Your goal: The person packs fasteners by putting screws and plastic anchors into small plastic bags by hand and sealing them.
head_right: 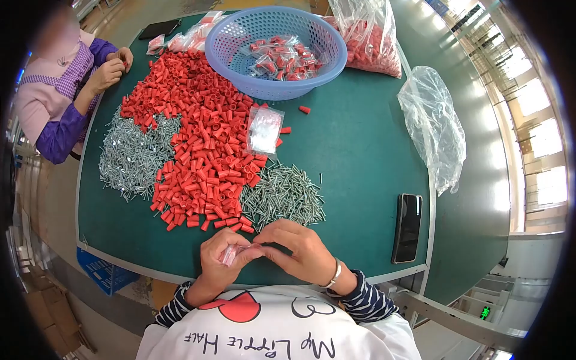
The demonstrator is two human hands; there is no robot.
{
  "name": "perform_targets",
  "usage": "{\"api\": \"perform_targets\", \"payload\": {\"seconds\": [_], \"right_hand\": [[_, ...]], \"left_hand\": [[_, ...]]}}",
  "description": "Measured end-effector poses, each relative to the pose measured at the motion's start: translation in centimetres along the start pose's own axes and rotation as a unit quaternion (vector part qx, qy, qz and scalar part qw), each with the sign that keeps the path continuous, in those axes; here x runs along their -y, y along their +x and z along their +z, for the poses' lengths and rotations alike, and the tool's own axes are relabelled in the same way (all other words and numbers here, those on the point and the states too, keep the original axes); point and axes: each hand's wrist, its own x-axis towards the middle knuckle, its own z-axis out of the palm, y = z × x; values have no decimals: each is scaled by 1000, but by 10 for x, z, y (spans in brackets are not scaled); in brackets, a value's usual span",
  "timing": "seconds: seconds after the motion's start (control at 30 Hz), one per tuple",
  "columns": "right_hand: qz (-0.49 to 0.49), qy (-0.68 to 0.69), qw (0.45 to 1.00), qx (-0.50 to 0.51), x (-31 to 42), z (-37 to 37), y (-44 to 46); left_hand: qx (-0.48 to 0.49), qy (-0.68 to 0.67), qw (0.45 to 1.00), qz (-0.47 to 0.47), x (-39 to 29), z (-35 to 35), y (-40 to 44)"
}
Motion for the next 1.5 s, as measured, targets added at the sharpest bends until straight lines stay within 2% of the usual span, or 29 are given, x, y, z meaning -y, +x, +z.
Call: {"api": "perform_targets", "payload": {"seconds": [0.1, 0.27, 0.4, 0.6, 0.7, 0.8, 0.9, 1.0, 1.3, 1.37, 1.5], "right_hand": [[-12, 36, 999, -14, -1, 1, 2], [42, 88, 994, -42, 0, -1, 1], [58, 112, 991, -48, -2, 0, 1], [44, 86, 993, -70, -1, 3, 1], [-21, 13, 997, -68, -1, -1, 5], [30, 52, 998, -31, 8, -8, 7], [72, 111, 990, -44, 7, -6, 6], [77, 114, 989, -44, 4, -4, 4], [61, 70, 993, -69, 5, 2, 4], [38, 40, 997, -47, 7, -2, 7], [3, 5, 1000, -28, 8, -3, 9]], "left_hand": [[5, -37, 999, -12, -3, -2, 0], [-21, -13, 999, 26, -7, -5, 6], [-21, -16, 1000, 13, -6, -5, 5], [-9, 1, 1000, -23, -11, -6, 4], [2, 0, 1000, -22, -12, -6, 5], [8, -14, 1000, -26, -12, -5, 6], [-1, -17, 1000, -13, -11, -4, 8], [-21, -18, 1000, 2, -9, -4, 8], [-32, 5, 999, 16, -10, -4, 6], [-33, 24, 999, 7, -14, -2, 9], [-12, 32, 997, 68, -7, -4, 7]]}}
